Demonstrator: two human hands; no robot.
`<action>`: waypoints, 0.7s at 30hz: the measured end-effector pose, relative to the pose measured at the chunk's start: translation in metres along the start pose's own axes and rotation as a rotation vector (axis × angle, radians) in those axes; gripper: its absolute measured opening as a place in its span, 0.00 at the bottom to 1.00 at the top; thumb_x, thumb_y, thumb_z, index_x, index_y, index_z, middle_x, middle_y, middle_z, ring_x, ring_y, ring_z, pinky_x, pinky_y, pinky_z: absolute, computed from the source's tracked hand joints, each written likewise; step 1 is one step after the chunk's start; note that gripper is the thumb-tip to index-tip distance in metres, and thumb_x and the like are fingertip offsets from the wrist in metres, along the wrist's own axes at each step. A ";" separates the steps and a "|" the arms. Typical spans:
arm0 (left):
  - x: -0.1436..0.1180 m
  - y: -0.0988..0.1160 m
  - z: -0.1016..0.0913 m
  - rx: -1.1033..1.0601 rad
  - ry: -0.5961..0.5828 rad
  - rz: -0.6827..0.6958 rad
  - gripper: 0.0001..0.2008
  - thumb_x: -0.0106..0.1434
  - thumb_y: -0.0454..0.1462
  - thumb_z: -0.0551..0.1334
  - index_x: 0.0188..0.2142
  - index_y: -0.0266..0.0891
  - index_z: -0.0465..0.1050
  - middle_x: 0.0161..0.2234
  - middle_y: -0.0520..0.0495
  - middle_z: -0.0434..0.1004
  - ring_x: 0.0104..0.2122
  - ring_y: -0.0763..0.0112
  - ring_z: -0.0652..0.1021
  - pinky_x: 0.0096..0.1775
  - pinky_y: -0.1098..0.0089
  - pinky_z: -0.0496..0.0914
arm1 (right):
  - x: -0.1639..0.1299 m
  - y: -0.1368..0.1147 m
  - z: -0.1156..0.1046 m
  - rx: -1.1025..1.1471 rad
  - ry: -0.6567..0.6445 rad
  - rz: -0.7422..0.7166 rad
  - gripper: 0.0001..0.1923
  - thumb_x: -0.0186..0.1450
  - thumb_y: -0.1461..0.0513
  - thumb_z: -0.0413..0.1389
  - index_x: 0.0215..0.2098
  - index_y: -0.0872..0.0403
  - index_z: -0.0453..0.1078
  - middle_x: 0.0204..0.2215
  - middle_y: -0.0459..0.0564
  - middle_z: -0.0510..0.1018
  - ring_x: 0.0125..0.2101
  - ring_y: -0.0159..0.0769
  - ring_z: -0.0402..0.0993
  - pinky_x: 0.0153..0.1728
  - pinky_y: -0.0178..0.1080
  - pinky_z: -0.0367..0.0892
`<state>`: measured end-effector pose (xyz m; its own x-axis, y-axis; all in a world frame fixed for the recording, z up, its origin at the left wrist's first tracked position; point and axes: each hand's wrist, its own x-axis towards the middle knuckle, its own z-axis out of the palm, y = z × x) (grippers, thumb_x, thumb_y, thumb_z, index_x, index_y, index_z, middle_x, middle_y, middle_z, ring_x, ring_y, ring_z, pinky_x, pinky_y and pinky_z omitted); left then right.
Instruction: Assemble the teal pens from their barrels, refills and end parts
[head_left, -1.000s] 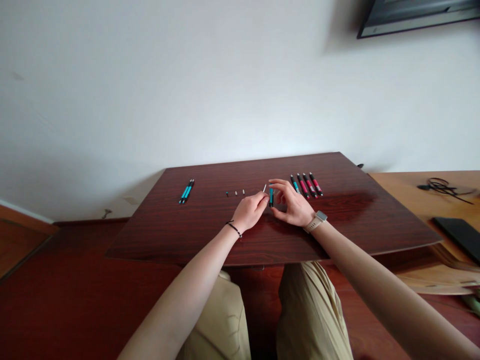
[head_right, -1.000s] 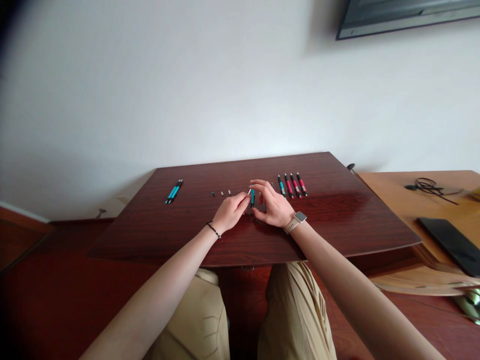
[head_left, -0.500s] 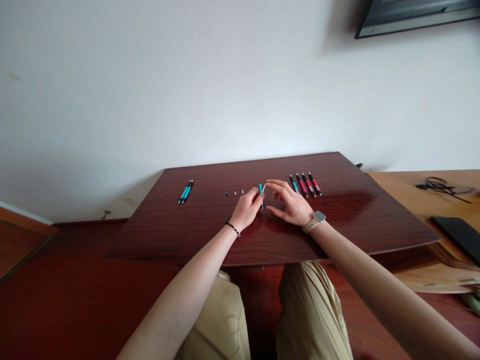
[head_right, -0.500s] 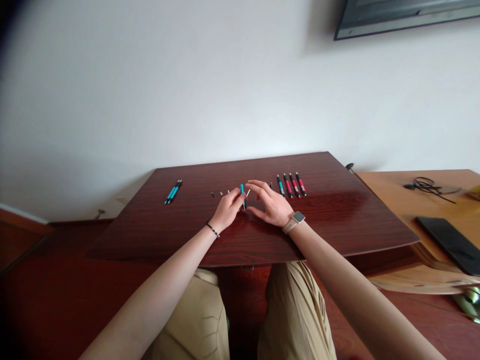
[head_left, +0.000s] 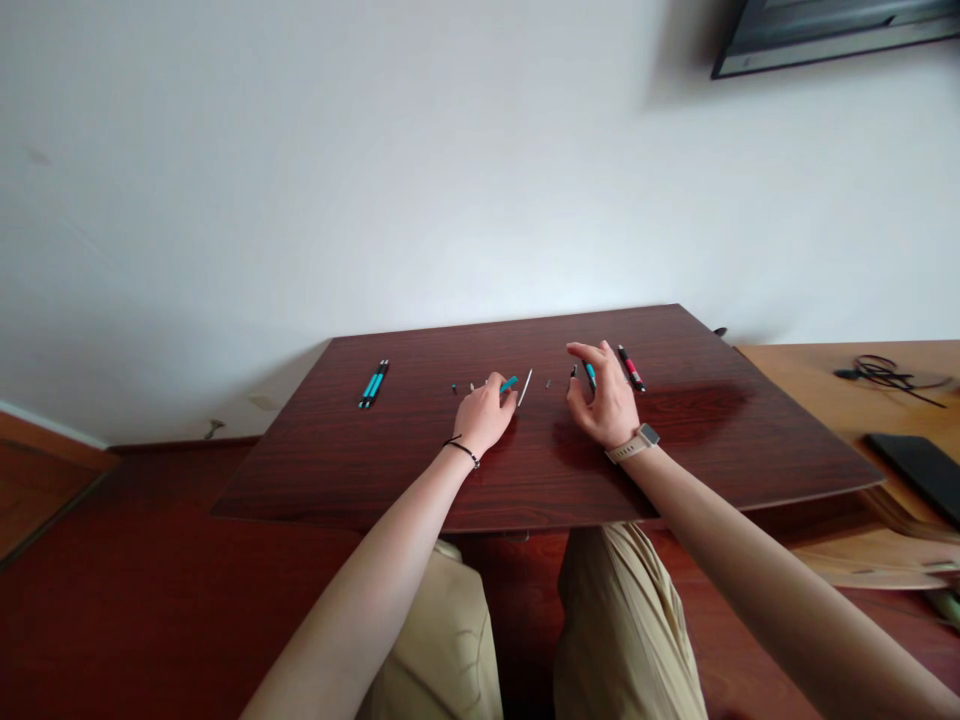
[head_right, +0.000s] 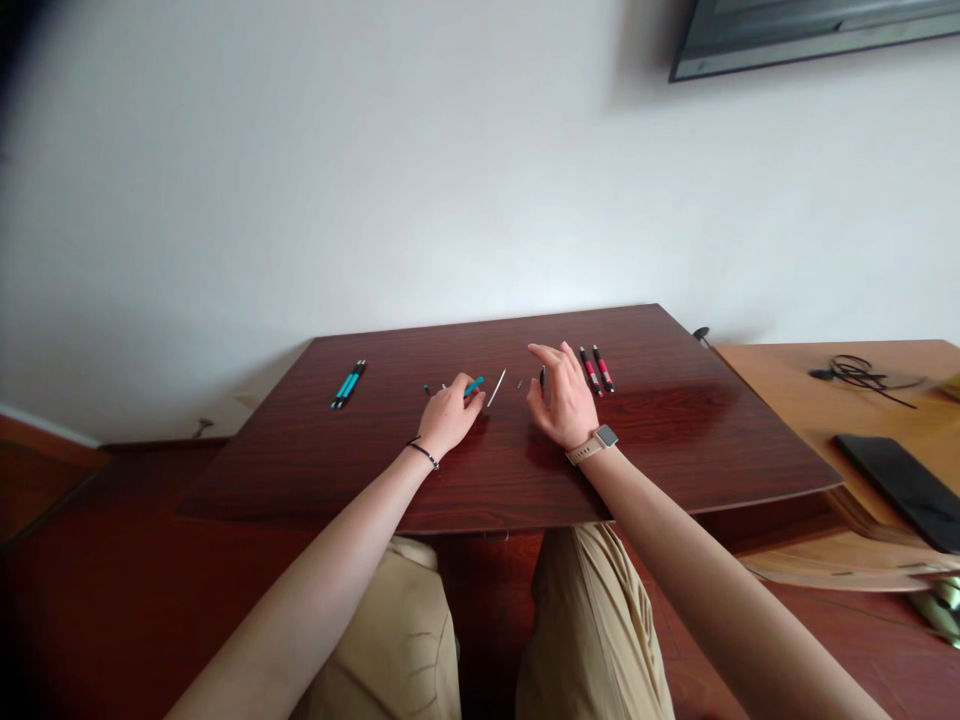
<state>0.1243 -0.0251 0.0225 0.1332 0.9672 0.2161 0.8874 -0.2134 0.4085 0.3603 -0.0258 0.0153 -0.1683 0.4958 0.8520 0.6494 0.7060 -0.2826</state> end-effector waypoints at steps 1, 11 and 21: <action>0.000 0.001 0.001 0.034 -0.018 -0.010 0.10 0.76 0.45 0.60 0.50 0.44 0.72 0.43 0.42 0.86 0.43 0.54 0.86 0.46 0.62 0.74 | 0.000 0.000 0.000 -0.015 0.012 0.006 0.33 0.72 0.66 0.53 0.73 0.47 0.58 0.61 0.57 0.77 0.60 0.53 0.76 0.72 0.70 0.57; 0.006 0.015 0.005 0.172 -0.105 -0.115 0.19 0.73 0.55 0.62 0.46 0.43 0.75 0.43 0.40 0.87 0.45 0.50 0.86 0.48 0.59 0.76 | 0.001 -0.002 0.000 -0.100 0.026 -0.001 0.28 0.71 0.65 0.55 0.68 0.48 0.63 0.56 0.59 0.77 0.57 0.55 0.74 0.64 0.64 0.65; 0.007 0.014 0.006 0.162 -0.071 -0.134 0.17 0.74 0.52 0.61 0.48 0.42 0.75 0.42 0.39 0.87 0.44 0.50 0.86 0.46 0.60 0.75 | -0.001 0.001 -0.001 -0.051 -0.006 0.034 0.26 0.71 0.65 0.55 0.67 0.48 0.65 0.55 0.60 0.77 0.54 0.55 0.74 0.56 0.58 0.70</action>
<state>0.1401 -0.0203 0.0245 0.0346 0.9939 0.1043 0.9578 -0.0628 0.2804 0.3616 -0.0262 0.0145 -0.1499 0.5221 0.8396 0.6920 0.6619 -0.2881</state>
